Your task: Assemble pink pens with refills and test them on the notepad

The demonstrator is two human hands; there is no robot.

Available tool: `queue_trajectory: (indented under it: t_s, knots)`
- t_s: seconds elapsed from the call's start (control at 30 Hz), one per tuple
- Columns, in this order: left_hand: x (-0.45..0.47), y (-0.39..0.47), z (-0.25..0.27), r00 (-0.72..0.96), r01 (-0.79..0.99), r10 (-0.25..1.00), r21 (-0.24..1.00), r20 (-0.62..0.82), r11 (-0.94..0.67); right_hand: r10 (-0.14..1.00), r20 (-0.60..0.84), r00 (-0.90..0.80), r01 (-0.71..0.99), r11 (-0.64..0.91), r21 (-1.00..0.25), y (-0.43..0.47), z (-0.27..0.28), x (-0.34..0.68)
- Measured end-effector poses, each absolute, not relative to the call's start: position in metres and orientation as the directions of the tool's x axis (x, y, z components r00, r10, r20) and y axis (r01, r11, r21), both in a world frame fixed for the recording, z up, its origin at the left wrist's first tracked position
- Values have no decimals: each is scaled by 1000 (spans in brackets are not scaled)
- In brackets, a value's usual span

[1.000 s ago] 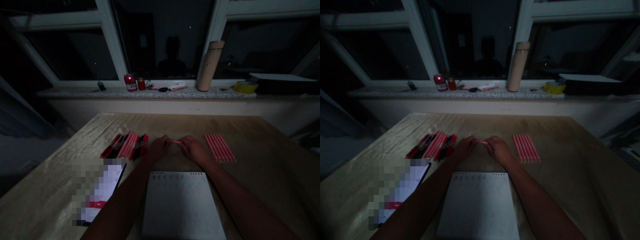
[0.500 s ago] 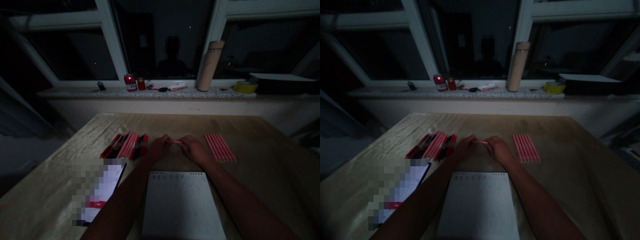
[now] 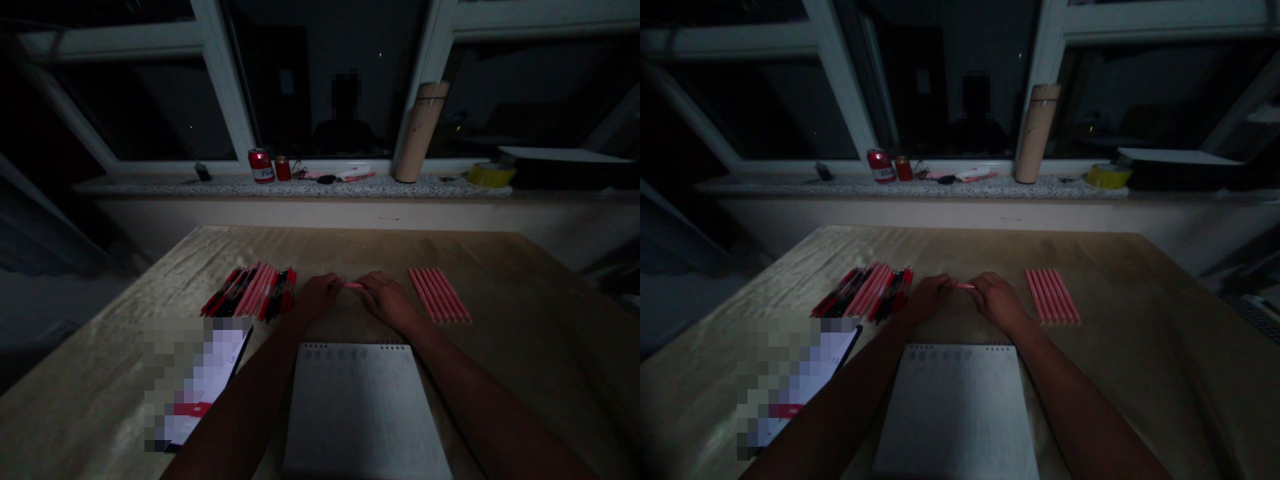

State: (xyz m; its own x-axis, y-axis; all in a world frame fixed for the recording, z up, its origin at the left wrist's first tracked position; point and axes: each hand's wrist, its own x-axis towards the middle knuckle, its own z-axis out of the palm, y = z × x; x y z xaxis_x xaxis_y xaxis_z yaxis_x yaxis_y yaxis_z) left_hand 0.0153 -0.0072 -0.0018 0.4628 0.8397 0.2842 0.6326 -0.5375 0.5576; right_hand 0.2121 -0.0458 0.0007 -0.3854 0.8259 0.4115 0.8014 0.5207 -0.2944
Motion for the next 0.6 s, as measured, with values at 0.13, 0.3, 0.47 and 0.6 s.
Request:
queue_trajectory:
  t_s: [0.13, 0.3, 0.47, 0.6]
  knots:
    - [16, -6, -4, 459, 649, 844, 543, 278, -532, 823, 410, -393, 797, 527, -294, -46, 2, 212]
    - [16, -6, -4, 450, 638, 847, 562, 284, -527, 826, 407, -389, 806, 520, -285, -46, 2, 212]
    - [16, -6, -4, 439, 644, 855, 568, 275, -513, 823, 413, -389, 811, 519, -271, -45, 2, 213]
    - [15, -5, -5, 436, 645, 860, 574, 266, -505, 824, 413, -388, 805, 521, -284, -44, 1, 213]
